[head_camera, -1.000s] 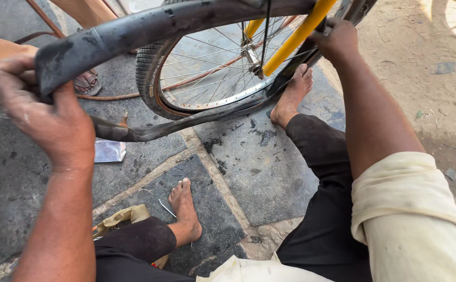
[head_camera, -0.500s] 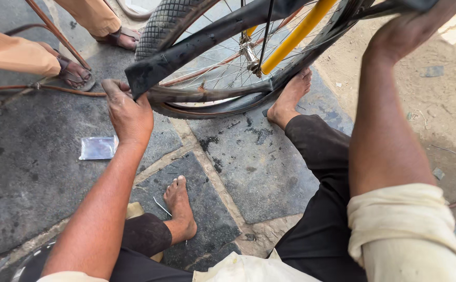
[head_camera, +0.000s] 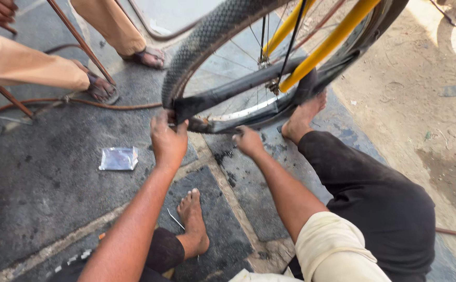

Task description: The person removes a bicycle tire from the rim using tire levers, then re-installs the tire onto the rim by hand and with a lever. The person works on the front wheel of a yellow bicycle.

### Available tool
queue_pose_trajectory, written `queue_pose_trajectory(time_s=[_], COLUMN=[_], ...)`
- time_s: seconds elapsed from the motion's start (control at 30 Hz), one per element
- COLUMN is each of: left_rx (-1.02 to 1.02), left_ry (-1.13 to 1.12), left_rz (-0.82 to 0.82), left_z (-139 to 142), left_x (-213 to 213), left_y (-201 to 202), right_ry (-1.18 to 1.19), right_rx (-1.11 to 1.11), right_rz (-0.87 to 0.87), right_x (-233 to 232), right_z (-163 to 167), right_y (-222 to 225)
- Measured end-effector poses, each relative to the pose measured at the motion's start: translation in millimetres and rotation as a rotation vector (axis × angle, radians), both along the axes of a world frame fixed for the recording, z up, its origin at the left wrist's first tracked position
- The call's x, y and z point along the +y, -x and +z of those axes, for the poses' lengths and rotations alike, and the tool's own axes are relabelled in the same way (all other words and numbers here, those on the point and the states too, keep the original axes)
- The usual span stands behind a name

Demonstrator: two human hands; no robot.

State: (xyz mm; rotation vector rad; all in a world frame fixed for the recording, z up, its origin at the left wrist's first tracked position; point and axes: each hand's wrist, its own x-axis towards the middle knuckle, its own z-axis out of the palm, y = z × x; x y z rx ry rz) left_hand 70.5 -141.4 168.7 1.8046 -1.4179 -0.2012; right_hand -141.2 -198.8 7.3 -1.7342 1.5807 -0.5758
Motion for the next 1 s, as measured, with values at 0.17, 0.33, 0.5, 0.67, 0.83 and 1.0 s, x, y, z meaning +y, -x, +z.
queue_pose_trajectory(time_s=[0.17,0.33,0.5,0.67,0.83,1.0], left_rx=[-0.059,0.07,0.05,0.153,-0.207,-0.957], left_ry=[-0.112,-0.269,-0.147,-0.242,-0.291,-0.433], left_rz=[-0.006,0.001,-0.08,0.036,-0.291,-0.6], left_z=[17.2,21.7,16.0,20.9,6.2,-28.5], left_x=[7.3,7.9,3.9,12.2,42.5,44.3], left_y=[-2.2,1.5,0.9,3.2,27.5,9.6], right_ry=[-0.085,0.148,0.202,0.201,0.373,0.404], right_rx=[-0.011,-0.068,-0.093,0.072,0.081,0.228], right_rz=[0.093,-0.02,-0.131,-0.035,-0.041,-0.003], right_x=[-1.8,-11.4,-12.0,-21.0,-25.1,-24.4], right_z=[2.5,-21.5,-38.3,-34.4,-37.2,-37.2], right_y=[-43.5,-58.1,-60.6,-47.2,-43.8,-47.2])
